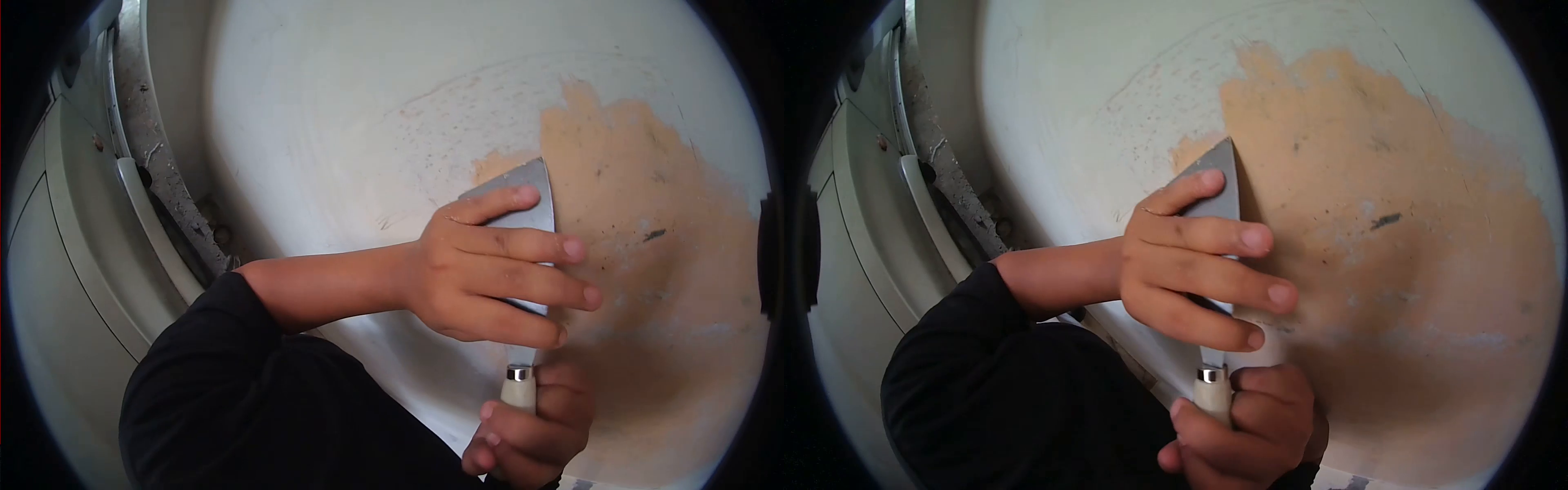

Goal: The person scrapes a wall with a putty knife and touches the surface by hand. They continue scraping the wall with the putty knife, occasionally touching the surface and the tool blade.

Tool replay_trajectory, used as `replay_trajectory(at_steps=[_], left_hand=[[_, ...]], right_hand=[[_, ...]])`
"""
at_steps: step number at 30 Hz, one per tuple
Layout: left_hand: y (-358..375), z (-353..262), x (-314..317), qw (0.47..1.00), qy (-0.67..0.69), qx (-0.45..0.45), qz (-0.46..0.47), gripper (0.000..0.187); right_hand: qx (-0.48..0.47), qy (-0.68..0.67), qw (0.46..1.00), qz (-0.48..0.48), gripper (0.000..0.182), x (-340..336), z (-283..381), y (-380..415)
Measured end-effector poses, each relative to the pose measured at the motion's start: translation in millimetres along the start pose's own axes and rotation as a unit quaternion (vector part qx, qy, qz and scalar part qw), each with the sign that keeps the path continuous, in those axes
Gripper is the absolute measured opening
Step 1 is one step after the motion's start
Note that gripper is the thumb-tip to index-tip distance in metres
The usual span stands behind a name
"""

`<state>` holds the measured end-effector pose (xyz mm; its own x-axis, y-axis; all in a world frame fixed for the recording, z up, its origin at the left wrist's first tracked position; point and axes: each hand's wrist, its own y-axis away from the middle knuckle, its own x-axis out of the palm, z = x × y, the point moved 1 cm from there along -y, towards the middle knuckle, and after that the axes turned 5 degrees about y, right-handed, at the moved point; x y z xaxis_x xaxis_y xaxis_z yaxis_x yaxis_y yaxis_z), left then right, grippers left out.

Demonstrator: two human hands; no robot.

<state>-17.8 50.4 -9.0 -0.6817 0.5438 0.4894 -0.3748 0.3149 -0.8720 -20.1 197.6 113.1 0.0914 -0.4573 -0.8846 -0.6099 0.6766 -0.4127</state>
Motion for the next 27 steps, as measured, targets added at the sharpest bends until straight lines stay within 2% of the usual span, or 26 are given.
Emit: replay_trajectory(at_steps=[2,6,9,12,14,17,19,22,25,27], left_hand=[[1.5,-3.0,0.2,1.0,0.0,0.005,0.007,0.009],[0.7,-4.6,1.1,1.0,-0.022,-0.02,-0.006,0.012],[0.0,-3.2,-1.7,1.0,-0.005,-0.003,0.0,0.013],[-0.4,-7.3,-5.4,0.998,-0.035,-0.047,0.015,0.012],[-0.6,-7.3,-5.5,0.998,-0.029,-0.055,-0.001,0.013],[4.6,-6.0,-1.5,1.0,0.021,-0.001,0.003,0.013],[4.3,-5.7,-3.6,1.0,0.009,-0.007,0.003,0.012],[3.4,-6.5,-1.5,0.999,-0.012,-0.032,-0.006,0.012],[3.5,-6.5,0.1,0.999,-0.023,-0.033,-0.023,0.011],[5.2,-4.4,-0.7,1.0,0.003,-0.002,0.002,0.011]], right_hand=[[0.047,-0.016,0.998,-0.024,0.015,5.0,-2.8,1.6],[0.042,-0.006,0.999,0.007,0.017,-1.0,-0.1,-1.9],[0.032,-0.026,0.999,-0.005,0.018,0.9,0.3,-2.4],[0.072,-0.01,0.997,-0.022,0.018,6.0,-0.6,-12.1],[0.05,-0.006,0.999,-0.022,0.018,4.1,-0.6,-7.3],[0.012,-0.007,1.0,-0.016,0.018,4.5,5.1,-0.4],[0.012,-0.001,1.0,-0.01,0.018,6.2,7.8,-0.8],[0.086,0.005,0.996,-0.018,0.018,4.4,5.9,-6.0],[0.056,-0.016,0.998,0.012,0.018,-2.0,3.8,-4.1],[0.04,-0.029,0.999,0.01,0.017,-2.2,5.8,-0.9]])
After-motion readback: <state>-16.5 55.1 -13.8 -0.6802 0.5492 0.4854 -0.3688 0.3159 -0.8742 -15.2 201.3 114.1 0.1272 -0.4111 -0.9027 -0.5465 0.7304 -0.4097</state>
